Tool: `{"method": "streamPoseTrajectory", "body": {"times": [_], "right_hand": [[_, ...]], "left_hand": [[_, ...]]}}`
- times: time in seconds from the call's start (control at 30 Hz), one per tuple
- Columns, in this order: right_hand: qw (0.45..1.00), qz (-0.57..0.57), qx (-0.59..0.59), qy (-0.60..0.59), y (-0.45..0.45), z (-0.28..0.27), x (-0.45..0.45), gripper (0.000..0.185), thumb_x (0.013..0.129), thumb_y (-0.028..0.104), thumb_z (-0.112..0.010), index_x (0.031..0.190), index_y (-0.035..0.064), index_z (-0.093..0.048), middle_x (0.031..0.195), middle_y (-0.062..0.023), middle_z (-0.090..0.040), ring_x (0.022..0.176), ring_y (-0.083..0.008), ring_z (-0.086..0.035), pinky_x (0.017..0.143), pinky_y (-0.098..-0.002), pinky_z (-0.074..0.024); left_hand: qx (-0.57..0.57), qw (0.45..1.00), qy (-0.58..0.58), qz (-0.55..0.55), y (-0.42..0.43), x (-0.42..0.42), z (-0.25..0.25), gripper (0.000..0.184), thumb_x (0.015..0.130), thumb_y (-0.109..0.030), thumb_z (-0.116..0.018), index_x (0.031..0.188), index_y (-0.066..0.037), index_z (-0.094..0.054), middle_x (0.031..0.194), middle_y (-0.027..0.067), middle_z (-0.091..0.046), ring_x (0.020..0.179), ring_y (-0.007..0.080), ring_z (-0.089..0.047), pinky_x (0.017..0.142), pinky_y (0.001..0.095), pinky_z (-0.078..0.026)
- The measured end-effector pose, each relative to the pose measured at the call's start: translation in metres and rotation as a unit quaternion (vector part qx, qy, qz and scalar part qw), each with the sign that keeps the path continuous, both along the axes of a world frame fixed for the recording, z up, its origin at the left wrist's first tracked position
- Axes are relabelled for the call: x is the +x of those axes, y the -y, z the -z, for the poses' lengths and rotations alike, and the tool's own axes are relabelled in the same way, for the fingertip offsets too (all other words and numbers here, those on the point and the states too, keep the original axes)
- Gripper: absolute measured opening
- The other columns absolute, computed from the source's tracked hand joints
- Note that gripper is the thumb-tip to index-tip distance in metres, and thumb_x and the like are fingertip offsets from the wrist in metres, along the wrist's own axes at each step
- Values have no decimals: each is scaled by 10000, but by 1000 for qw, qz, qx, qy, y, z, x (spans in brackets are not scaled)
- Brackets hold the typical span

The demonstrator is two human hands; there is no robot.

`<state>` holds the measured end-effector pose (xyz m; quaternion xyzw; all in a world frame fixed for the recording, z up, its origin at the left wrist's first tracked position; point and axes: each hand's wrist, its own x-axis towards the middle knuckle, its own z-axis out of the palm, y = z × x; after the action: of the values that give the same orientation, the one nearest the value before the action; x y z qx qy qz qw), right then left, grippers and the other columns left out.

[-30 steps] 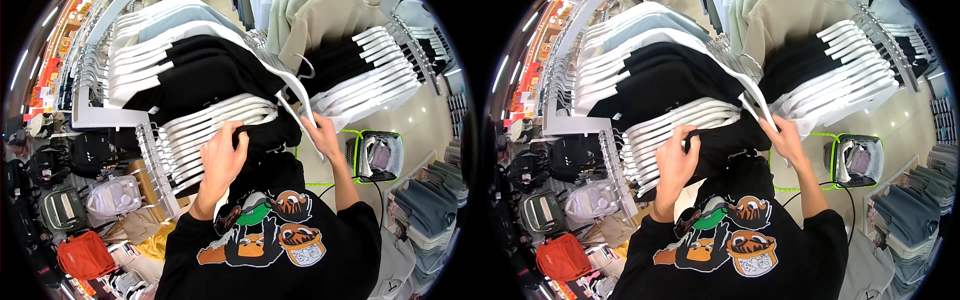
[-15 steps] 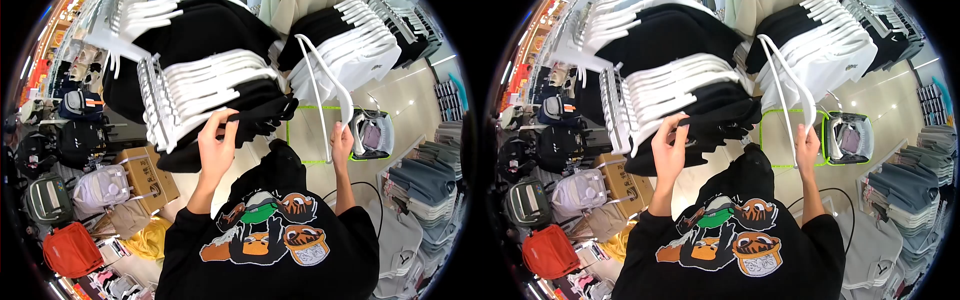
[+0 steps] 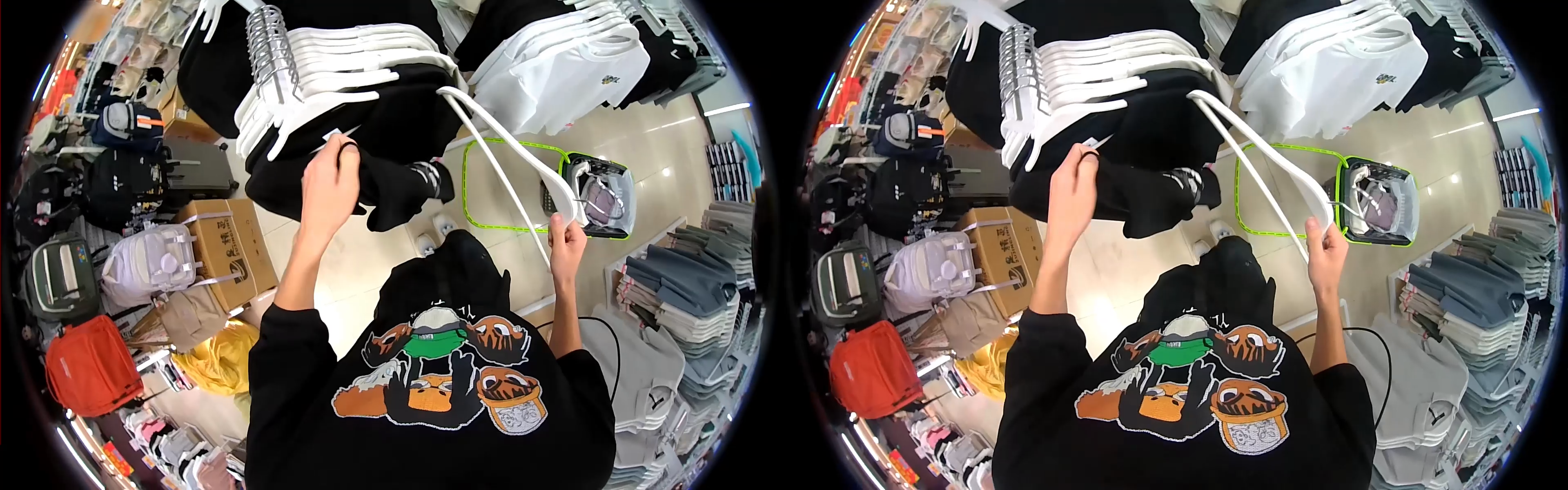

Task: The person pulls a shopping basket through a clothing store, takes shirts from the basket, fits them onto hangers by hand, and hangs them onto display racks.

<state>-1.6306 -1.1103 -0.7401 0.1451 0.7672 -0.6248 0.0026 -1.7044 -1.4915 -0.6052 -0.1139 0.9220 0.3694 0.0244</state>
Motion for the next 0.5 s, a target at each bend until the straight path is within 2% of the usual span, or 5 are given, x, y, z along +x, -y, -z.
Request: {"method": "streamPoseTrajectory", "body": {"times": [0.03,0.17,0.3,0.37,0.5], "right_hand": [[1000,-19,-10,-16,-1,0,-5,288,1037,271,-591,895,23,-630,646,75,-439,562,-10,-337,499,-230,-229],[993,-91,-61,-38,-15,-1,-24,324,1007,271,-633,790,34,-592,620,63,-462,555,-35,-375,508,-245,-266],[979,-187,-25,-75,-28,5,-45,277,961,238,-668,822,-1,-645,605,50,-456,554,-46,-374,509,-265,-267],[968,-234,-7,-88,-28,6,-56,226,922,204,-685,946,-21,-701,605,52,-442,552,-50,-348,509,-268,-253],[944,-302,44,-125,-20,-10,-78,232,906,199,-700,990,-16,-721,599,53,-429,549,-39,-351,497,-259,-250]], "left_hand": [[-120,984,-121,43,0,5,5,182,964,-168,-546,948,-2,-621,886,120,-621,805,283,-607,698,377,-498],[-255,939,-193,127,9,17,0,95,941,-111,-628,975,-23,-641,868,99,-580,734,322,-602,682,383,-511],[-246,962,-95,63,11,35,-2,152,947,-136,-642,1027,-11,-678,886,97,-624,751,269,-640,672,357,-522],[-45,996,-72,2,19,38,11,223,954,-162,-663,1086,14,-698,906,71,-688,788,187,-669,686,325,-538],[211,974,20,-86,23,39,9,230,986,-166,-617,1087,22,-703,921,21,-693,837,122,-652,742,270,-540]]}}
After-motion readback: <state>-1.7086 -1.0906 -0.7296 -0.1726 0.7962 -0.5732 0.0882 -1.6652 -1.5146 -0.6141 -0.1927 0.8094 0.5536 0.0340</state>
